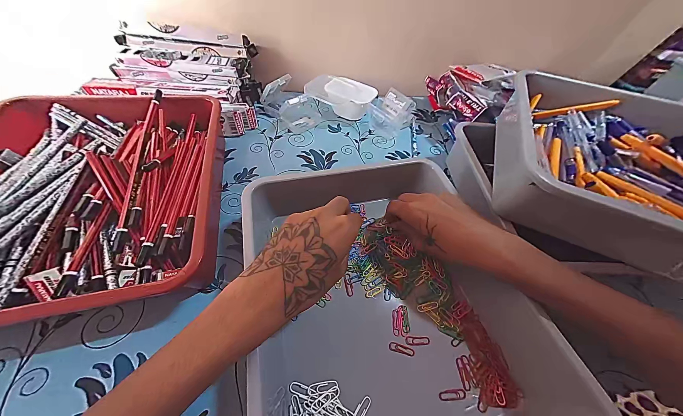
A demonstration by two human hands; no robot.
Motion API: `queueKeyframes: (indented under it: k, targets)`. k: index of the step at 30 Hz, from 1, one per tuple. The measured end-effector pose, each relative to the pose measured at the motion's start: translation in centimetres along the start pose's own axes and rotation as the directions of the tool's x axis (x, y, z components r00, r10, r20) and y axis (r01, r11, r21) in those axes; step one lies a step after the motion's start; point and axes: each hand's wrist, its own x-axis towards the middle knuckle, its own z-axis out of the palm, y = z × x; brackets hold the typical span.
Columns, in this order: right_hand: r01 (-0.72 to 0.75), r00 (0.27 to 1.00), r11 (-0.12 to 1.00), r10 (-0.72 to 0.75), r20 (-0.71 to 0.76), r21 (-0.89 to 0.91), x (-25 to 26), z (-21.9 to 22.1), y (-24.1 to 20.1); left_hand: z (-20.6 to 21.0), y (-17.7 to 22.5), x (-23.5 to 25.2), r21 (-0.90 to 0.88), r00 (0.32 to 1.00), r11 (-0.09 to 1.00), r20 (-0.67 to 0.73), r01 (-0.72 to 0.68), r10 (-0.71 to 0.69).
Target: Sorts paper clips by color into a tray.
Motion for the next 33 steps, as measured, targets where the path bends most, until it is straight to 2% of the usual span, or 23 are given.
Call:
queueKeyframes:
  k: [3, 6, 8, 10, 12, 14, 17, 19, 21, 24, 29, 33]
  targets:
    - [0.156, 0.964, 0.986, -0.141, -0.226, 0.049, -0.2, 0.5, 0.1, 0.0, -0.1, 0.1, -0.033, 1.000, 0.999, -0.029, -0.003, 0.002]
    - [0.336, 0.881, 0.928, -0.251, -0.400, 0.158, -0.1, 0.6, -0.3, -0.1, -0.1, 0.0, -0.074, 0.997, 0.997, -0.069, -0.024, 0.019]
    - [0.365, 0.860, 0.902, -0.231, -0.455, 0.232, -0.3, 0.3, -0.4, -0.2, 0.0, 0.1, -0.070, 0.997, 0.997, -0.074, -0.038, 0.033]
    - [0.265, 0.873, 0.924, -0.108, -0.476, 0.275, -0.6, -0.1, -0.7, -0.2, 0.0, 0.2, -0.064, 0.995, 0.997, -0.090, -0.047, 0.041]
    - [0.080, 0.902, 0.935, 0.080, -0.425, 0.346, -0.7, -0.4, -0.9, -0.1, 0.0, 0.1, -0.052, 0.995, 0.998, -0.094, -0.032, 0.027]
    - [-0.025, 0.927, 0.926, 0.162, -0.337, 0.376, -0.6, -0.5, -0.7, -0.1, 0.0, 0.1, -0.049, 0.996, 0.999, -0.093, -0.016, 0.011]
    - [0.034, 0.952, 0.976, 0.034, -0.305, 0.215, -0.4, 0.3, -0.1, -0.1, 0.1, 0.0, -0.036, 0.996, 0.999, -0.091, -0.016, 0.013]
    - [0.070, 0.975, 0.989, -0.040, -0.218, 0.129, -0.2, 0.6, 0.2, 0.0, 0.1, -0.1, -0.034, 0.997, 0.999, -0.077, -0.012, 0.010]
    - [0.063, 0.992, 0.995, -0.054, -0.113, 0.082, 0.1, 0.5, 0.3, -0.1, 0.2, -0.1, -0.032, 0.999, 0.999, -0.044, -0.004, 0.002]
    - [0.097, 0.991, 0.994, -0.091, -0.100, 0.058, 0.1, 0.5, 0.6, -0.1, 0.3, 0.0, -0.025, 1.000, 1.000, -0.018, 0.000, -0.001]
    - [0.082, 0.990, 0.995, -0.074, -0.119, 0.064, 0.0, 0.4, 0.2, -0.1, 0.2, -0.1, -0.023, 1.000, 1.000, -0.026, -0.003, 0.002]
    - [-0.012, 1.000, 1.000, 0.011, 0.029, 0.015, 0.4, 0.0, -0.3, 0.0, 0.2, -0.1, -0.010, 1.000, 1.000, -0.012, -0.017, 0.017]
